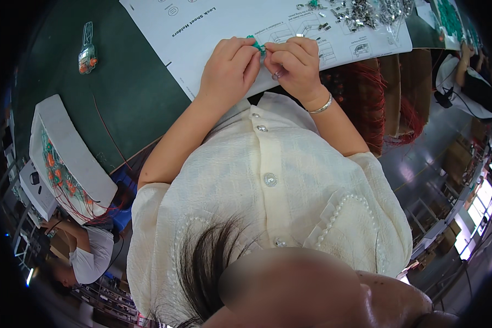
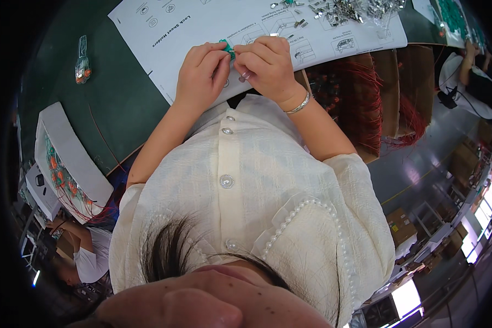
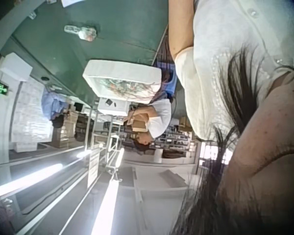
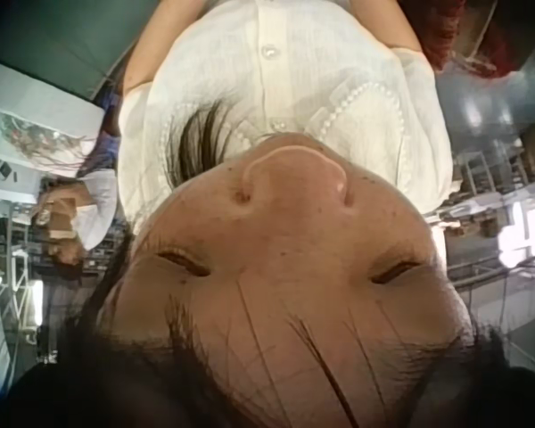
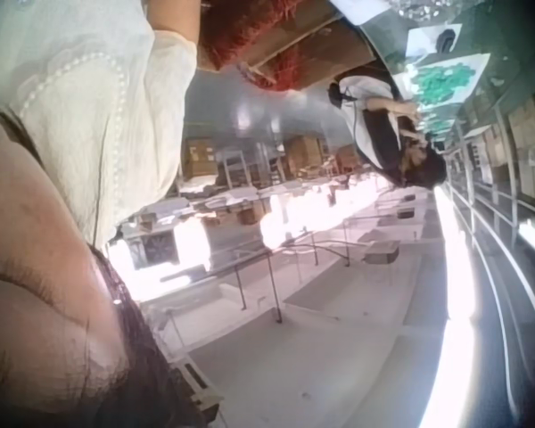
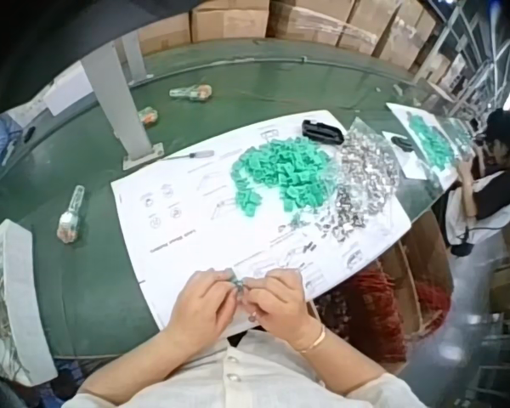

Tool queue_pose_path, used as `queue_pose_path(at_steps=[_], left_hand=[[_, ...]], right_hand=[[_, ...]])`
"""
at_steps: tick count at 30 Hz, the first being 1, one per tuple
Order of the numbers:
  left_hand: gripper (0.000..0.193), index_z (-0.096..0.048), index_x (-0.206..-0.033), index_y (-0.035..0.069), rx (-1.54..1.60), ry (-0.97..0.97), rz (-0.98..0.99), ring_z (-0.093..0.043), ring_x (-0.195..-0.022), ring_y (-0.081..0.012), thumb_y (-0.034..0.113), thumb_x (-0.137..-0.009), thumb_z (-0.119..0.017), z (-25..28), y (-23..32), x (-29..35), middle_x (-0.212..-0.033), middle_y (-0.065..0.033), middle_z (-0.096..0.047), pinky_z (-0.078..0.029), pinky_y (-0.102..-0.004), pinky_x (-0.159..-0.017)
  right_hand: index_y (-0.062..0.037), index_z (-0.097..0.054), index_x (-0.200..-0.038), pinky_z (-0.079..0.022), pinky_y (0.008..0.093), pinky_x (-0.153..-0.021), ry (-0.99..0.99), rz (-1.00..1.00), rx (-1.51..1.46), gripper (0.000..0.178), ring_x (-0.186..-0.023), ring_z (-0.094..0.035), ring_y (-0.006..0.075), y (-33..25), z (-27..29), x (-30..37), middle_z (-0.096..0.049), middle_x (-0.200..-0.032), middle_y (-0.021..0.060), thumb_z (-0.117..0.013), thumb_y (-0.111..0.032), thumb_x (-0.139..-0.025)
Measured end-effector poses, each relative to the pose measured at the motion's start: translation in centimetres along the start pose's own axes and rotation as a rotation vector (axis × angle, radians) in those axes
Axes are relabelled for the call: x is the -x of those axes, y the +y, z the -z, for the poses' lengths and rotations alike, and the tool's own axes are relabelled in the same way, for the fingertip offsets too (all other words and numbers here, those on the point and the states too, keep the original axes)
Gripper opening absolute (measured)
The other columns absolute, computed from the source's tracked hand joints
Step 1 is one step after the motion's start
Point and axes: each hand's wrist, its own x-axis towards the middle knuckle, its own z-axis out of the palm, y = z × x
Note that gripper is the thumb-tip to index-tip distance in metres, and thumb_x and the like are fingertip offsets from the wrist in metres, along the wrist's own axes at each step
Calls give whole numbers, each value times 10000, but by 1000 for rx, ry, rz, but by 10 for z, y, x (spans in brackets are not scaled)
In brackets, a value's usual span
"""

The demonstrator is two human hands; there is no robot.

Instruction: Assembling small green plastic components onto metal connectors at a factory workstation.

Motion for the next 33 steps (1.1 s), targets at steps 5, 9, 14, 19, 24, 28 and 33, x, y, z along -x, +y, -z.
queue_pose_path(at_steps=[5, 9, 14, 19, 24, 28, 33], left_hand=[[98, -688, -947, 23, -4, 3, 1, -651, -906, -288, 39, -863, -736, 0, 1, 0, -1059, -106, -713, -540, -375, -776], [102, -687, -946, 24, -4, 1, 5, -651, -905, -286, 35, -859, -739, 0, 0, 0, -1062, -105, -712, -540, -370, -773], [108, -685, -946, 21, -5, 5, -4, -652, -908, -284, 35, -856, -743, -1, -1, 0, -1066, -105, -711, -541, -370, -771], [110, -685, -947, 20, -13, 12, -12, -654, -909, -283, 37, -856, -744, -1, -1, 1, -1067, -106, -712, -544, -370, -775], [109, -688, -950, 21, -11, -6, 7, -655, -914, -287, 40, -859, -743, -1, 0, 1, -1073, -107, -712, -547, -373, -792], [110, -688, -953, 19, -19, -4, -4, -654, -914, -288, 42, -860, -743, -1, -1, 0, -1072, -107, -711, -546, -375, -795], [108, -687, -956, 18, -8, 1, -7, -652, -913, -290, 42, -864, -738, -1, -1, 0, -1072, -110, -711, -541, -375, -790]], right_hand=[[-178, -656, -855, -421, 357, -858, 0, 2, -2, 222, -942, -602, 178, 0, 0, 0, -732, -1010, -91, -820, -123, -716], [-177, -654, -853, -420, 355, -857, -4, 2, -1, 220, -933, -605, 177, 0, 1, -1, -733, -1013, -89, -819, -121, -718], [-176, -652, -855, -420, 354, -848, 5, 9, -1, 219, -921, -609, 176, 0, 0, -1, -734, -1011, -87, -815, -117, -720], [-175, -643, -842, -421, 350, -838, 7, 8, -7, 219, -917, -611, 176, -1, 1, -3, -733, -996, -87, -813, -114, -720], [-175, -636, -826, -421, 346, -829, 11, 21, 9, 213, -911, -609, 171, 0, 1, -2, -732, -993, -90, -811, -116, -720], [-176, -633, -818, -417, 345, -818, 7, 24, 27, 209, -907, -607, 168, 0, 1, -3, -731, -994, -94, -807, -120, -716], [-177, -633, -815, -415, 345, -815, 8, 23, 29, 206, -908, -608, 166, 0, 1, -3, -730, -994, -95, -804, -121, -714]])
